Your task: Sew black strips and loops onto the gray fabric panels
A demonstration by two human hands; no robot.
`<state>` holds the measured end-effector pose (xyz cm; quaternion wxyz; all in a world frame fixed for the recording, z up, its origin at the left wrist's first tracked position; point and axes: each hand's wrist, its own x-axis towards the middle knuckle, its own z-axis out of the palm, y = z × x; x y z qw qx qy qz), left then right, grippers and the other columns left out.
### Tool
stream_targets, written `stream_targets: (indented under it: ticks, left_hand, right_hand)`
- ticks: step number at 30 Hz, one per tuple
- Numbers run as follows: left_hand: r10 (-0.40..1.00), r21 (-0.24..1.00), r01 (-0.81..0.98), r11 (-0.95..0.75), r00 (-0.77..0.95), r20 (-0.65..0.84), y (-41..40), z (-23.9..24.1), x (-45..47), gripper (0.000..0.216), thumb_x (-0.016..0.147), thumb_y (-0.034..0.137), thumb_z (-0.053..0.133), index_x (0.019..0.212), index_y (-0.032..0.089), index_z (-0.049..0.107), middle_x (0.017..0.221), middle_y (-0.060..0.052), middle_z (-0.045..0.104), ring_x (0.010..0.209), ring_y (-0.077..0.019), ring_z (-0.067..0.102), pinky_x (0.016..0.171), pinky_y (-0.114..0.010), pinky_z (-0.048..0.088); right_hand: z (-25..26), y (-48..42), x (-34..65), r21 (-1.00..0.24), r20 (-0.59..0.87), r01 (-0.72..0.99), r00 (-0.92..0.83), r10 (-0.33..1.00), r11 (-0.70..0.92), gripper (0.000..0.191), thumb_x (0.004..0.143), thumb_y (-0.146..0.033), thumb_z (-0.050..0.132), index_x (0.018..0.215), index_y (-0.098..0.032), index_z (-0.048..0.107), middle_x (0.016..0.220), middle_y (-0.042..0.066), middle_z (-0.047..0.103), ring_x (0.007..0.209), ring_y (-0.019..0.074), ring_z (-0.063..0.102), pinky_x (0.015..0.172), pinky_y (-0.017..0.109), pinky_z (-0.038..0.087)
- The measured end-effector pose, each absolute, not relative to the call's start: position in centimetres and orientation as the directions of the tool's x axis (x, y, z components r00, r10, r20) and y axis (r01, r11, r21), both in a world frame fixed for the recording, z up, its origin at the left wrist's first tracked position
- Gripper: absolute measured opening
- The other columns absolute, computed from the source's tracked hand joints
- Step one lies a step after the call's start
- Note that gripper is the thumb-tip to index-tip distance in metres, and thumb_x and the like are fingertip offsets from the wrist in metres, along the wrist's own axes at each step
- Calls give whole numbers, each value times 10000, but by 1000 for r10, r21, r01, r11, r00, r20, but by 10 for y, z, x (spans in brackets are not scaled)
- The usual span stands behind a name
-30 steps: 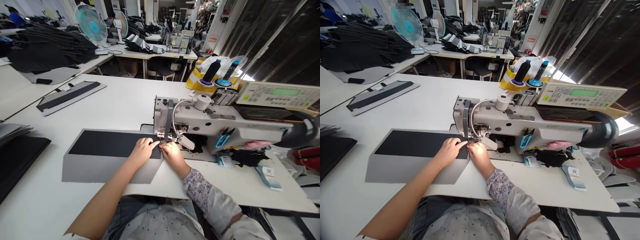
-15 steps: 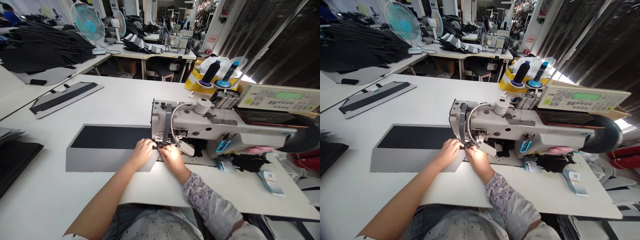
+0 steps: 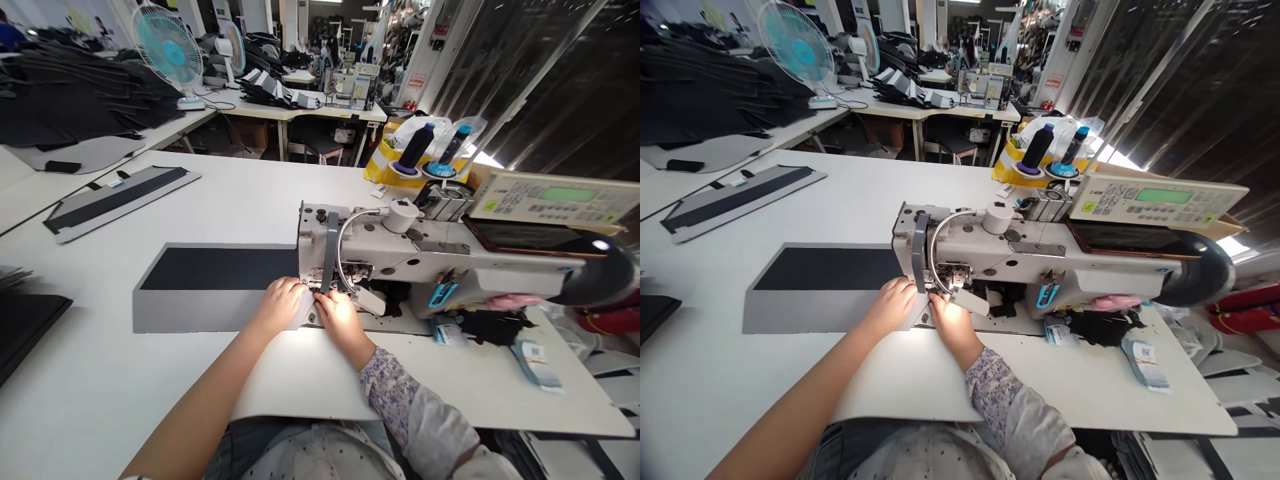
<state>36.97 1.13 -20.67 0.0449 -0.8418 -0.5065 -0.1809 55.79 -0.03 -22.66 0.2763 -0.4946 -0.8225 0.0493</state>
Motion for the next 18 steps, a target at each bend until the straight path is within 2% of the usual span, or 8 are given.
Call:
stream_targets:
  ticks: [3, 8, 11, 14, 18]
  left_hand:
    - [849, 104, 895, -435, 369, 378, -16, -208, 366, 278, 920, 202, 458, 1140, 237, 625, 1168, -74, 616, 1083, -223, 541, 957, -373, 409]
    - [914, 69, 971, -229, 191, 357, -34, -208, 365, 269, 919, 285, 476, 1133, 215, 624, 1098, -95, 614, 989, -255, 542, 882, -395, 419]
    - [934, 45, 976, -215, 192, 302, -36, -200, 369, 269, 917, 287, 468, 1122, 205, 622, 1051, -95, 609, 950, -257, 535, 840, -380, 419]
    - [953, 13, 975, -220, 212, 217, -42, -190, 376, 259, 920, 294, 455, 1092, 198, 622, 973, -90, 597, 887, -249, 531, 761, -354, 414]
    - [959, 3, 971, -241, 237, 154, -45, -183, 386, 269, 951, 280, 384, 1022, 200, 631, 898, -78, 573, 817, -225, 531, 685, -328, 393]
  right_hand:
    - [-223, -2, 559, -385, 421, 784, -320, 849, 487, 262, 948, -255, 477, 1066, -155, 689, 922, 93, 686, 826, 196, 624, 793, 292, 474]
    - [-215, -3, 553, -378, 389, 817, -288, 875, 437, 229, 943, -276, 502, 957, -155, 696, 887, 84, 683, 805, 190, 623, 820, 296, 458]
    - [-213, -3, 548, -365, 385, 851, -231, 894, 377, 245, 929, -323, 525, 841, -163, 687, 778, 71, 664, 779, 195, 617, 801, 295, 454]
    - [-214, -2, 542, -352, 394, 882, -163, 905, 312, 234, 881, -359, 585, 810, -152, 669, 769, 82, 660, 778, 210, 610, 779, 304, 454]
    - [-217, -2, 534, -344, 332, 909, -117, 936, 236, 153, 847, -278, 598, 794, -143, 649, 759, 78, 663, 767, 212, 609, 763, 305, 453]
